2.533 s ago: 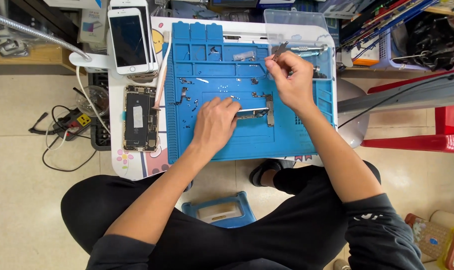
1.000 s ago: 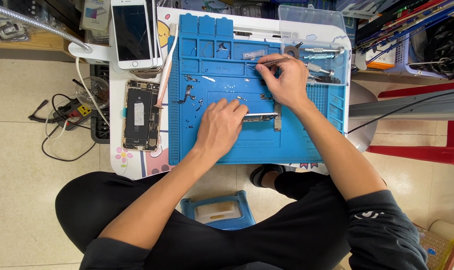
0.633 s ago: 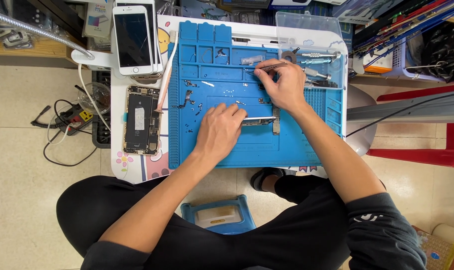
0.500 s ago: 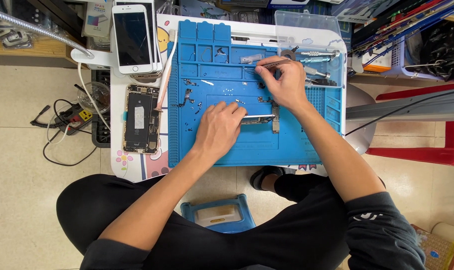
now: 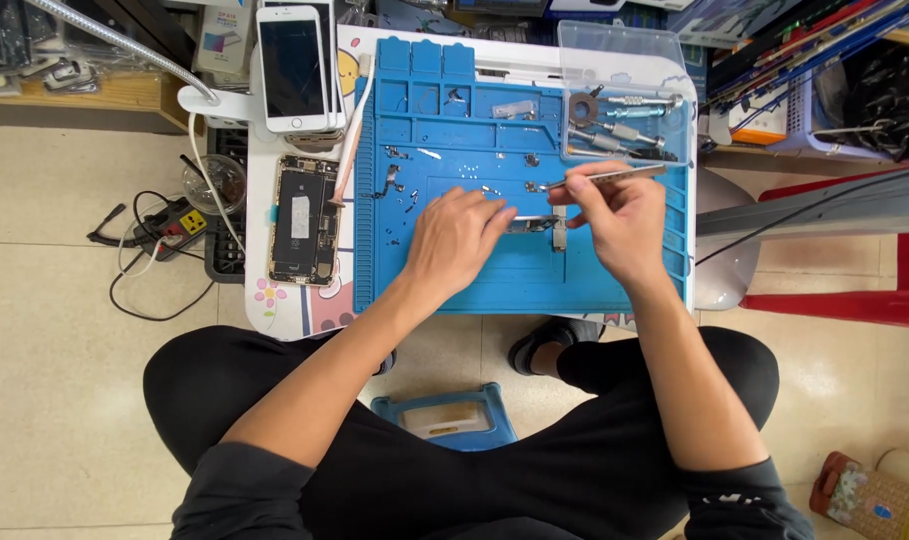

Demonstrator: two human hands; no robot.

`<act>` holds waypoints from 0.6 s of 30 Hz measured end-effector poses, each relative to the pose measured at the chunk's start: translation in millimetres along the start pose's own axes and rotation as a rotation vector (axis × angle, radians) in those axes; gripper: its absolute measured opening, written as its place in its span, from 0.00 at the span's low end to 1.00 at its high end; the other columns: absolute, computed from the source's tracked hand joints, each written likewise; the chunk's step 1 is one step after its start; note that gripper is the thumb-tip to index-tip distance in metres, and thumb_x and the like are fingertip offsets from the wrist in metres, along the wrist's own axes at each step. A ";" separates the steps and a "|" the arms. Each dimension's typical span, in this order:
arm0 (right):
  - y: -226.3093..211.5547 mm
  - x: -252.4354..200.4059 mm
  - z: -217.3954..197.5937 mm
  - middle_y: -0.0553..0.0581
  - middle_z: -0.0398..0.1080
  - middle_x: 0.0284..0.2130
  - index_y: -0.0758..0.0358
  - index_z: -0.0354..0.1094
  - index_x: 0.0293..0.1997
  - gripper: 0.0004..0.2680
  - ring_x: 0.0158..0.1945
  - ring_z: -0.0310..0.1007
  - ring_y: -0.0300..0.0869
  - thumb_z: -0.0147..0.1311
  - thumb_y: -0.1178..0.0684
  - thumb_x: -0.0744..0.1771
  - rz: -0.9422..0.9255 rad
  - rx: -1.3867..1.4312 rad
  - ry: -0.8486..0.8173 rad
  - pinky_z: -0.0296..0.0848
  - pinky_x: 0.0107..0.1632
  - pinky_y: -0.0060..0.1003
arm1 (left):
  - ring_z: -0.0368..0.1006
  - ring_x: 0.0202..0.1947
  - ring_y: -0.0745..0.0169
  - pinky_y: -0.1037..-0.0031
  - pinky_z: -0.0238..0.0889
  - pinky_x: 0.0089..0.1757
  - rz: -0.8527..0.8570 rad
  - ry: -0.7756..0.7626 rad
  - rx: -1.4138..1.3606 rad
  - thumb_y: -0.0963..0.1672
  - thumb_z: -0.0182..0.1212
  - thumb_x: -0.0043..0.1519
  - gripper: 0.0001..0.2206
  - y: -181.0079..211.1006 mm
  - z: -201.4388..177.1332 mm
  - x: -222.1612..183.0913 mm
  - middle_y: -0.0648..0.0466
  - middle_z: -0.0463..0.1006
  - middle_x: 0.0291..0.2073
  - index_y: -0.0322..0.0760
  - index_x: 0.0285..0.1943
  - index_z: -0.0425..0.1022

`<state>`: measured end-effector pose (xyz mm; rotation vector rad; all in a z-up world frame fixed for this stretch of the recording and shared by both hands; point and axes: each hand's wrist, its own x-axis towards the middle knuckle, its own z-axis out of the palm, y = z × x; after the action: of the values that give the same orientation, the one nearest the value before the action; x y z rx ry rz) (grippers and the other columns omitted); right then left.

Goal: Repairing or assembling a mobile phone motherboard by installing tiny components using tweezers and a small tool.

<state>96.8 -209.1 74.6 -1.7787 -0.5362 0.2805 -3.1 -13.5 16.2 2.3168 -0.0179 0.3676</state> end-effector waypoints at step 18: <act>10.7 -20.5 11.1 0.64 0.80 0.34 0.68 0.78 0.45 0.03 0.41 0.83 0.50 0.60 0.60 0.71 -0.046 -0.048 0.006 0.84 0.41 0.40 | 0.84 0.35 0.56 0.71 0.76 0.38 0.011 0.145 -0.144 0.41 0.69 0.65 0.04 13.6 -12.9 6.9 0.57 0.87 0.31 0.45 0.44 0.86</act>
<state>76.2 -211.9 59.6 -1.8100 -0.5831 0.2320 -1.5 -13.1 36.1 2.1439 0.0143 0.5223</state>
